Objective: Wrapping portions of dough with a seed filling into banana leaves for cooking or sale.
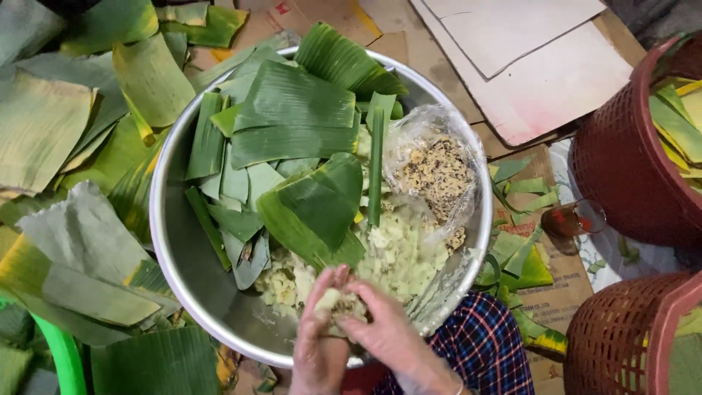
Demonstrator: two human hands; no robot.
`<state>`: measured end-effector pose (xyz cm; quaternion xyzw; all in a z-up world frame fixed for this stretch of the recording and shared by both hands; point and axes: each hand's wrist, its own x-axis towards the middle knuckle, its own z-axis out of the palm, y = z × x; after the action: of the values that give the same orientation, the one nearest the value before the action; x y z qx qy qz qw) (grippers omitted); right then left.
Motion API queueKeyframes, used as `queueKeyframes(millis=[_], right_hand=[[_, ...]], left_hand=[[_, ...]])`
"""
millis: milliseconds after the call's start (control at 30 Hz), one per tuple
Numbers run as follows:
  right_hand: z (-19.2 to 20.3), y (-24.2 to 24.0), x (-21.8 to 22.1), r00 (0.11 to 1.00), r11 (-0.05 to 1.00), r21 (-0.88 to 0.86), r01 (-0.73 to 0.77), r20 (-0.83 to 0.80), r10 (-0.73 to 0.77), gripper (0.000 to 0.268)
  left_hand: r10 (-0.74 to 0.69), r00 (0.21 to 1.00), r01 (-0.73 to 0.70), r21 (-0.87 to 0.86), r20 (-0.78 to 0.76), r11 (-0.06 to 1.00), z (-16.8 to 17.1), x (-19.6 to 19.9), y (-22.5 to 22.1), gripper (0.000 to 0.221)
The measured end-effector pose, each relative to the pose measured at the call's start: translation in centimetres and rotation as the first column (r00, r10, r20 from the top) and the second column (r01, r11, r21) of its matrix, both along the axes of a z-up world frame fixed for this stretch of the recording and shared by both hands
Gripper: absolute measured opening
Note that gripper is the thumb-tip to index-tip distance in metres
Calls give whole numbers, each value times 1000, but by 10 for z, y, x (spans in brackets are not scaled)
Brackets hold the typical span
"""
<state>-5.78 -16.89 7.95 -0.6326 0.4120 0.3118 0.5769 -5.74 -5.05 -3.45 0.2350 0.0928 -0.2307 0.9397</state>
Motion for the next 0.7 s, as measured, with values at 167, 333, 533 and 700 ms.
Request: queueKeyframes(millis=[167,333,533,700], right_hand=[[-63,6,-18,564,841,-525,-132,658,499,22],[-31,-11,-16,831,940,-207,-272,442,338,51],[-76,6,-24,550,875,-476,-88,709,441,9],[-61,2,-16,486,883,-412,-225,738,468,15]], left_hand=[[-4,1000,9,220,-24,975,-4,-8,-1,44],[146,881,20,346,-449,938,44,10,-4,74],[78,973,8,368,-219,930,19,-2,-5,46],[188,909,-80,285,-373,955,14,-1,-1,46]])
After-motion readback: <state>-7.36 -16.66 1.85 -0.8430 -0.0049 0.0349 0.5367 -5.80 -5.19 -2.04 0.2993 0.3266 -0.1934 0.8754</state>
